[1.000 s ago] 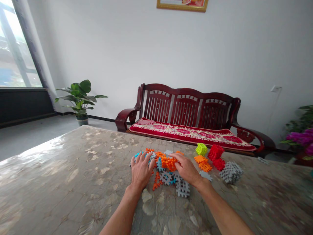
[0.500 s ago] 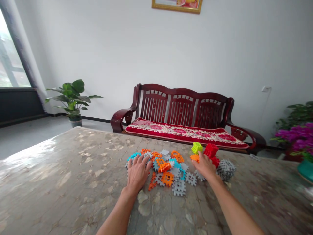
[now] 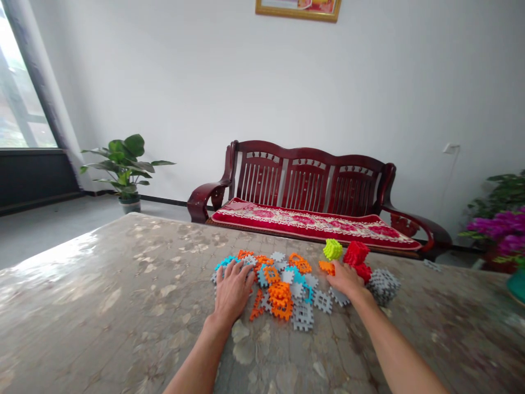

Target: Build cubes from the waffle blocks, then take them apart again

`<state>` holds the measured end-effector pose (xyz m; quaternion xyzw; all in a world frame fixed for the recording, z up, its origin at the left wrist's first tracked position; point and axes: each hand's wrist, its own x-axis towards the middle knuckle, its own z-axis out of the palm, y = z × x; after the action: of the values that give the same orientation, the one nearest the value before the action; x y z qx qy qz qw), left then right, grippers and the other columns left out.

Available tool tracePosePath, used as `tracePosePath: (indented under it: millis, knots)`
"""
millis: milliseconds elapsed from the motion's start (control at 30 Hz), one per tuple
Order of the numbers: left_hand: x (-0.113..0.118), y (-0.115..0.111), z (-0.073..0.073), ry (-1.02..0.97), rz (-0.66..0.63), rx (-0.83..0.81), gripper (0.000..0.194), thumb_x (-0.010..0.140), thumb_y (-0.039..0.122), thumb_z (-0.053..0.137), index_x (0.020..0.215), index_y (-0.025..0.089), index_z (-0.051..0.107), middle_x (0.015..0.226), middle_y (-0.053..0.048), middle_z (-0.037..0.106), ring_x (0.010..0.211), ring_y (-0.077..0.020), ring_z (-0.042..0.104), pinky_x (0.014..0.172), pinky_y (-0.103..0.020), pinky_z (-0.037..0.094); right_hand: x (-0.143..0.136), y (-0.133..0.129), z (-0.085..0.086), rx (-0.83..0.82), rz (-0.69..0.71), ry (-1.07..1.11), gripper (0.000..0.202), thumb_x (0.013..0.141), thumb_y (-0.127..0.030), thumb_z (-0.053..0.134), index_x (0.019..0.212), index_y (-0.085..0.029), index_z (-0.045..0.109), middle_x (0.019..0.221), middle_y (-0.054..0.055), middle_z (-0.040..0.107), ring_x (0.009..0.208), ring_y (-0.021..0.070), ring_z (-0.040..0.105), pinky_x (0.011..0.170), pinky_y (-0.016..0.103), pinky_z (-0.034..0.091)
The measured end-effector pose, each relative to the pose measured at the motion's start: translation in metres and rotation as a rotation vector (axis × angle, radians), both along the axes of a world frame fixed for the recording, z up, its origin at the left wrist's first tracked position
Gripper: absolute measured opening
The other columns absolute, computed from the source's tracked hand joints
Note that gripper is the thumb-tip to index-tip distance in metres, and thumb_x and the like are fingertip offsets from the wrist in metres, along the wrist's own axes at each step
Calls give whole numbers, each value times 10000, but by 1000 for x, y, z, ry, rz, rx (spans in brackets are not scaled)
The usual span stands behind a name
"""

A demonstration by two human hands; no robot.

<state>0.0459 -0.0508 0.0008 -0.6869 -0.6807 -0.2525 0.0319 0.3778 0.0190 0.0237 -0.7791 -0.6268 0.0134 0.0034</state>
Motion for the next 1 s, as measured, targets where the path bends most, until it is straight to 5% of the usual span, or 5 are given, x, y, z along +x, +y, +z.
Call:
tracePosePath:
  millis: [233,433,833,1000]
  knots:
    - [-1,0,-1,8,-7,4,344,954,382,405,1209,344,632,1307,-17,610,1318,-269,417,1113,-524,243,-4,0,-5,26,64,-51,593,860,-449,465,1399,-207,407,1302,187,534,1193,355,506,861,453,430]
    - [-2,1,-2,13,-15,24,329,946,375,431,1202,344,636,1286,-19,621,1305,-265,436,1112,-515,252,-8,-7,-6,94,153,-92,395,873,-322,465,1234,-202,569,1165,166,608,1125,305,536,871,385,415]
    - [-1,0,-3,4,-25,66,312,942,365,447,1179,334,648,1268,-26,632,1282,-270,458,1099,-520,273,-5,-6,-2,169,114,24,421,791,-309,518,1182,-243,658,1050,114,670,967,232,631,780,284,441]
    - [-1,0,-3,-7,-27,74,320,946,362,440,1189,327,645,1289,-32,621,1287,-274,459,1107,-526,269,-31,-10,12,230,182,252,411,762,-305,530,1136,-237,686,1014,76,701,947,228,637,808,294,449]
